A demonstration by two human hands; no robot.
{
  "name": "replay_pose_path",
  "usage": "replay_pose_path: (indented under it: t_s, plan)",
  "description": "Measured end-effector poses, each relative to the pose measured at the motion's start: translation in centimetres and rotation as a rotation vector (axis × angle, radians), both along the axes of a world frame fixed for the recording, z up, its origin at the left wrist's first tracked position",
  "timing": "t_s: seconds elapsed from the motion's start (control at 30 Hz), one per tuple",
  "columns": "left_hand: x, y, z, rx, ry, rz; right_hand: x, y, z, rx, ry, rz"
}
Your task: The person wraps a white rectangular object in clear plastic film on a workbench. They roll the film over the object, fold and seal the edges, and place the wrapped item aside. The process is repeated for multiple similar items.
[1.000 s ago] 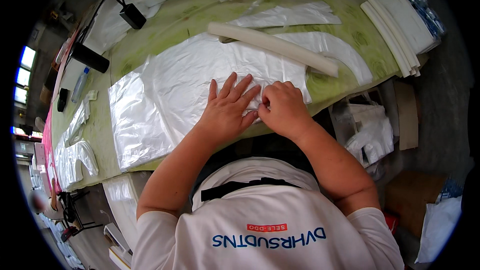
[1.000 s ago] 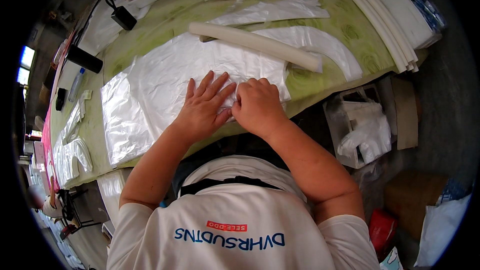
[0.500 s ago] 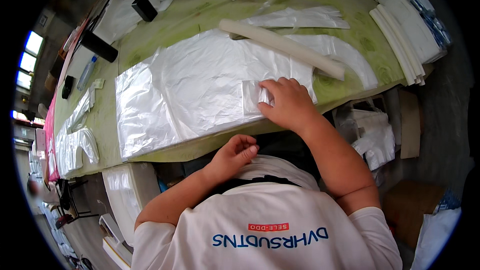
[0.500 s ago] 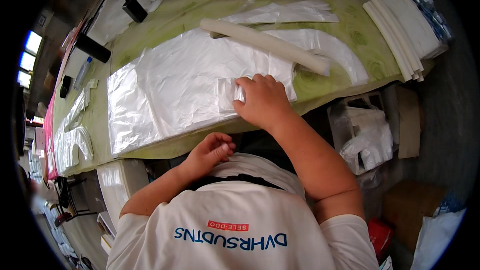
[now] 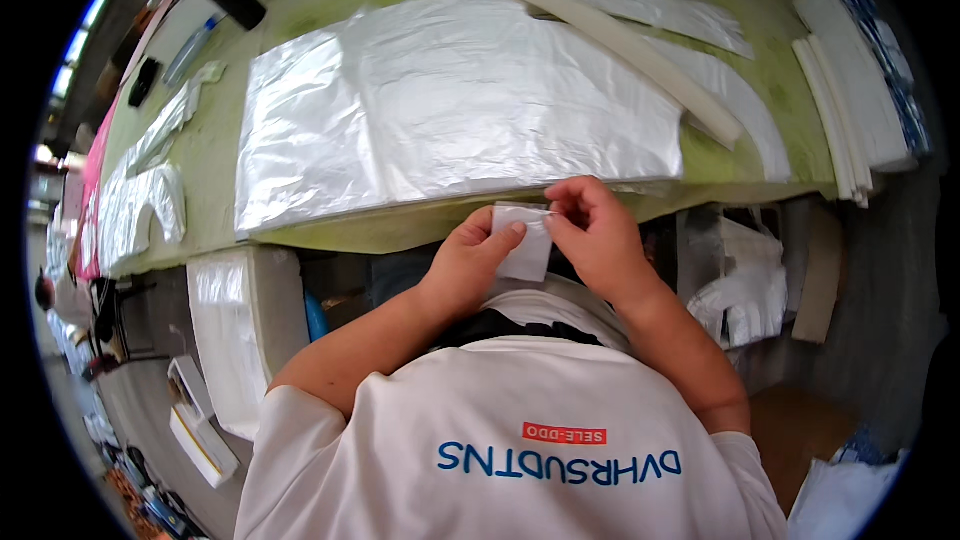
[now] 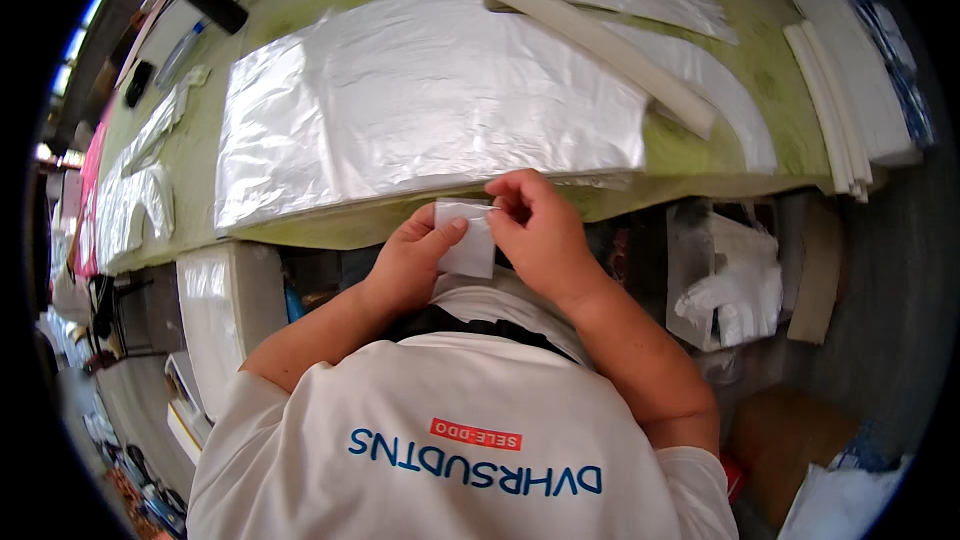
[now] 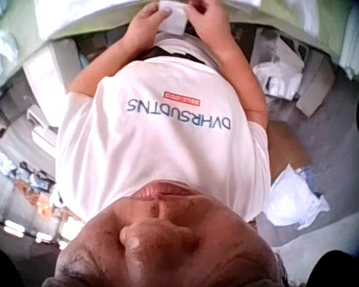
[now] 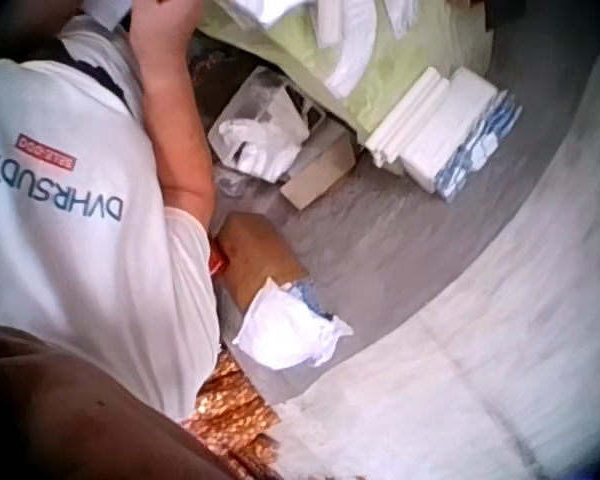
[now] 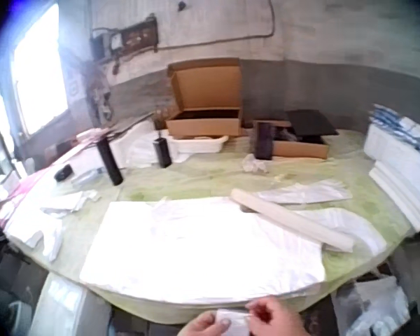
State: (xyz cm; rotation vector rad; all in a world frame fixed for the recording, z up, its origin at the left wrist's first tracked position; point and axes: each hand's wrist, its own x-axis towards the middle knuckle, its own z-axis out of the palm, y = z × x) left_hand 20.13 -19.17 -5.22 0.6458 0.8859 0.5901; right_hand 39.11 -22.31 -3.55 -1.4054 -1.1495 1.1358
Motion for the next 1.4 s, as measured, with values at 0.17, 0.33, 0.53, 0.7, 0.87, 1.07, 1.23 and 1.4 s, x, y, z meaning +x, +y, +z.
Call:
replay_pose_path:
  t_s: [0.17, 0.33, 0.53, 0.7, 0.87, 1.07, 1.23, 1.4]
  plan:
    - [-2.0, -1.1, -0.3, 0.359, -0.082, 0.256, -0.5, 0.2, -1.9, 0.065, -0.014, -0.024]
    - [-5.4, -1.8, -0.7, 0.29, 0.207, 0.092, -2.9, 0.4, -1.6, 0.035, 0.0, 0.106]
    - [-17.6, -2.6, -2.0, 0.423, 0.34, 0.528, -4.3, 0.0, -2.0, -0.074, 0.13, 0.197]
    - [-40.3, -2.8, -0.9, 0.554, 0.886, 1.183, -4.2, -0.2, -3.6, -0.099, 0.103, 0.272]
    - [-51.5, -8.2, -1.8, 0.199, 1.32, 1.19, -4.8, 0.3, -3.9, -0.141, 0.127, 0.315]
    - [-46.8, -7.3, -4.9, 0.028, 1.123, 0.712, -5.5, 0.6, -3.7, -0.184, 0.097, 0.34]
    - [-43.8, -6.8, -7.2, 0.439, 1.452, 0.378, -5.9, 0.6, -3.6, -0.232, 0.086, 0.353]
    - [-42.7, -6.9, -5.2, 0.665, 1.598, 0.27, -5.7, 0.0, -3.5, -0.201, 0.116, 0.263]
